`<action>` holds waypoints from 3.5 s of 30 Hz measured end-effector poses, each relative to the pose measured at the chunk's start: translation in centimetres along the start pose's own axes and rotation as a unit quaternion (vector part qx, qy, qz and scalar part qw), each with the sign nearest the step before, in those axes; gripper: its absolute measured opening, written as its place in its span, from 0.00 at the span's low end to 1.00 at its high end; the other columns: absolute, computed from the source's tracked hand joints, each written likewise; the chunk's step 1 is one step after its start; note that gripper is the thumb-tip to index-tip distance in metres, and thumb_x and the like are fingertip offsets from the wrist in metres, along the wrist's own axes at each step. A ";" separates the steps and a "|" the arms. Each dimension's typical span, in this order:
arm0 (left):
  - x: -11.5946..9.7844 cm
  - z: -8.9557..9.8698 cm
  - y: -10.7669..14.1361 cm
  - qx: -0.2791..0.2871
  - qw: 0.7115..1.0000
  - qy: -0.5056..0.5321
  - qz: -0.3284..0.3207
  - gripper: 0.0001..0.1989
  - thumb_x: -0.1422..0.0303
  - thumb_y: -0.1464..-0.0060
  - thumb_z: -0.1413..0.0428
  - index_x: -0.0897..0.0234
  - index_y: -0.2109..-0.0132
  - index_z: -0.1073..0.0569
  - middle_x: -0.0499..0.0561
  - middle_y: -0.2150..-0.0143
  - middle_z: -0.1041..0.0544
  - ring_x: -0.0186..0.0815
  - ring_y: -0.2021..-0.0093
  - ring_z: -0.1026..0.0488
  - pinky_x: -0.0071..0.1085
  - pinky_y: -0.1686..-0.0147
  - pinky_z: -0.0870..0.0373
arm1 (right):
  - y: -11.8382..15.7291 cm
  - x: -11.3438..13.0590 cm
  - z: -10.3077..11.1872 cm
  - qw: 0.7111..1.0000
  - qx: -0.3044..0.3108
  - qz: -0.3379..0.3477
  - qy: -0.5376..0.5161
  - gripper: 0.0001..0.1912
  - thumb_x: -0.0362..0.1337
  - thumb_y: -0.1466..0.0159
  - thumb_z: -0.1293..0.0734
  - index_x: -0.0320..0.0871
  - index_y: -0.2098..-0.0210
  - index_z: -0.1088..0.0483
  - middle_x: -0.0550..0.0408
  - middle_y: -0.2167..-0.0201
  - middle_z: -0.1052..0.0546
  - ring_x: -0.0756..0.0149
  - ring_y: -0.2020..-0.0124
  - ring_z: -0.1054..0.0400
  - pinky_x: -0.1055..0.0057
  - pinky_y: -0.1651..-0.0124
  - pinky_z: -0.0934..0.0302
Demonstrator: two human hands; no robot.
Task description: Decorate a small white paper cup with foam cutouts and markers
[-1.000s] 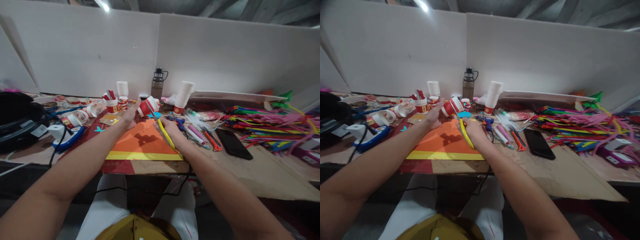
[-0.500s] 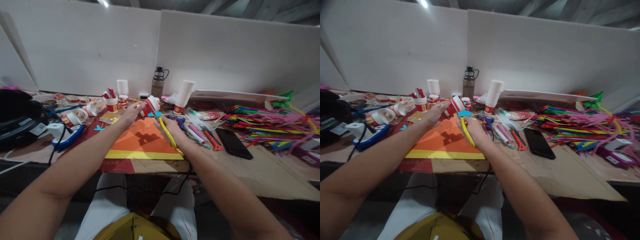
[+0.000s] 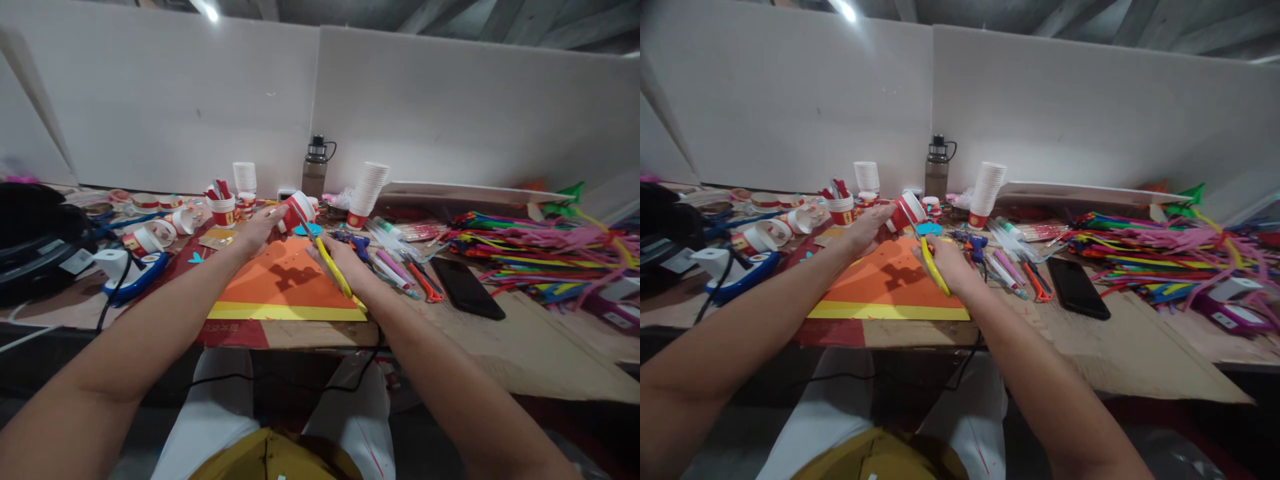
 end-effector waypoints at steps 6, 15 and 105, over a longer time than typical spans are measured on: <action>-0.3 0.2 -0.2 0.014 0.998 -0.062 -0.027 0.20 0.53 0.49 0.39 0.68 0.61 0.30 0.48 0.73 0.28 0.30 0.75 0.30 0.25 0.79 0.34 | -0.1 -0.2 -0.1 1.000 0.008 -0.004 -0.025 0.16 0.50 0.36 0.40 0.44 0.70 0.38 0.59 0.75 0.32 0.70 0.73 0.40 0.73 0.69 0.48; -0.6 0.0 0.0 0.011 1.000 -0.014 -0.009 0.20 0.55 0.53 0.36 0.67 0.63 0.31 0.49 0.72 0.27 0.29 0.76 0.29 0.24 0.80 0.37 | 0.2 0.2 0.1 0.999 -0.013 -0.019 -0.046 0.13 0.47 0.37 0.39 0.45 0.72 0.39 0.60 0.80 0.35 0.70 0.77 0.42 0.73 0.72 0.51; -0.6 0.0 0.5 -0.077 0.995 0.057 -0.035 0.21 0.53 0.50 0.39 0.65 0.58 0.31 0.51 0.65 0.23 0.35 0.66 0.24 0.30 0.69 0.26 | 0.6 0.8 0.5 0.999 -0.037 -0.007 -0.010 0.13 0.48 0.38 0.39 0.45 0.69 0.37 0.60 0.77 0.34 0.70 0.76 0.42 0.73 0.69 0.46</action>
Point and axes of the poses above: each hand's wrist, its own y-axis away from the middle knuckle, its own z-axis out of the back of the hand, x = y × z, the point moved 9 cm from there along -y, towards the middle knuckle
